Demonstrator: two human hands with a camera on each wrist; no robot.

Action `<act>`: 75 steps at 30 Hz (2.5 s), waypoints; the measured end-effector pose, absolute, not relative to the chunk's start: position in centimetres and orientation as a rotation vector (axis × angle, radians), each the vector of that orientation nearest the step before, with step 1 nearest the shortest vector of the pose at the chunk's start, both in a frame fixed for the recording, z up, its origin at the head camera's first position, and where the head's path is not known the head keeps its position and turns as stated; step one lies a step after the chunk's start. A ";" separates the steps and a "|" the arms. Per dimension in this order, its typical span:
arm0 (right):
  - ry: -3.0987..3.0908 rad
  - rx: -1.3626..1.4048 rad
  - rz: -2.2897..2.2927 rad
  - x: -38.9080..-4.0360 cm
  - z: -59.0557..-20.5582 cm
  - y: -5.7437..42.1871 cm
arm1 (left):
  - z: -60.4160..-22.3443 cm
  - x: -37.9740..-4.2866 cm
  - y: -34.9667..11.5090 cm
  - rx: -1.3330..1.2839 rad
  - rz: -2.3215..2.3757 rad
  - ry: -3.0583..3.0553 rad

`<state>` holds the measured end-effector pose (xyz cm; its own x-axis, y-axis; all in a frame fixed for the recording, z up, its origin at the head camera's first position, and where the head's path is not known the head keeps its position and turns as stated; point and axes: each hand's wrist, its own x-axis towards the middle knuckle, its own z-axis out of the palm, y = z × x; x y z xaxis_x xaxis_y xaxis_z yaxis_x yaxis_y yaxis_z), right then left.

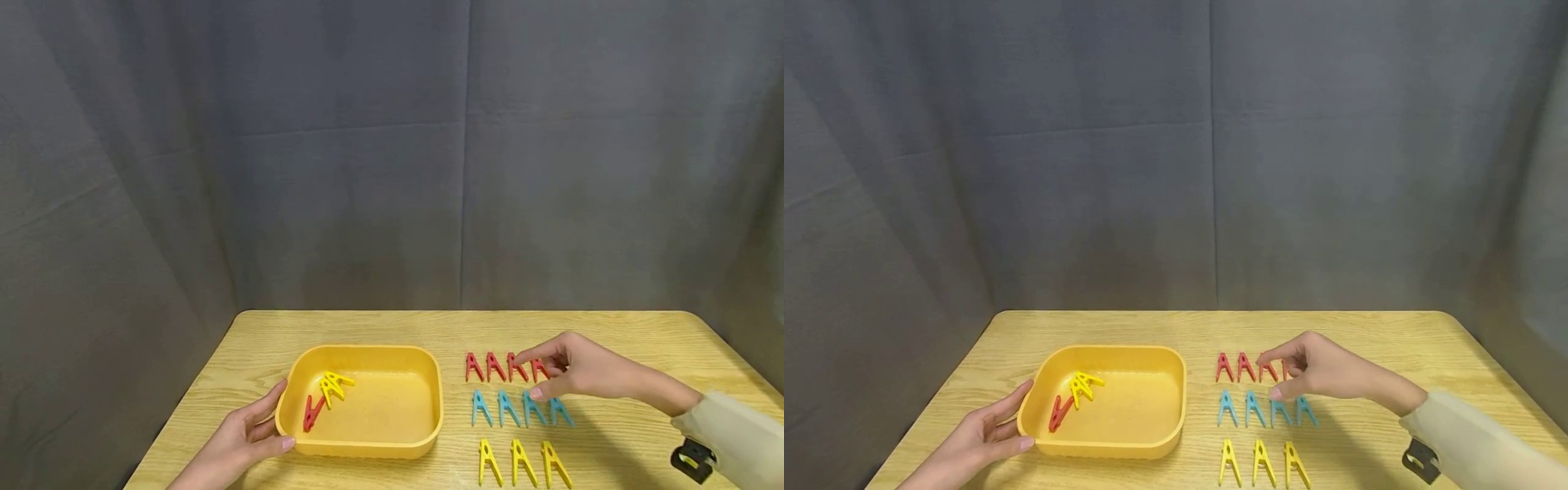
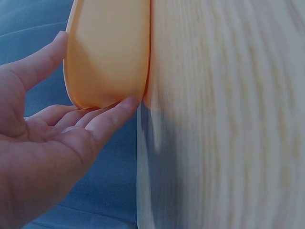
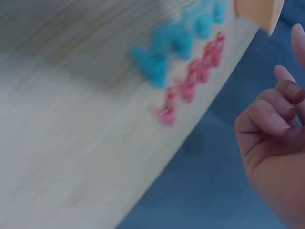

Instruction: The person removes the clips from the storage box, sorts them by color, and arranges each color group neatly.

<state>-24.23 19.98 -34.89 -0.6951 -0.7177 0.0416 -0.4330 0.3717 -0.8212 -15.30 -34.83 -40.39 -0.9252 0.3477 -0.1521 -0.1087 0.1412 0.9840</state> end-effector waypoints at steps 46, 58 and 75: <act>2.653 -1.097 -0.168 -27.8 -35.4 -7.7 | -39.8 -15.1 -33.4 0.279 1.850 2.095; 2.702 -1.003 -0.166 -28.0 -36.4 -9.5 | -40.0 -15.0 -33.2 0.287 1.856 2.080; 2.747 -0.918 -0.236 -27.5 -37.1 -9.3 | -40.1 -14.9 -33.0 0.313 1.878 2.073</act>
<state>-27.47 -9.32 -37.12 -0.7756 -0.6079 -0.1701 -0.5700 0.7902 -0.2250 -14.87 -33.03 -40.07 -0.9229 0.3739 -0.0919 -0.0547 0.1089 0.9925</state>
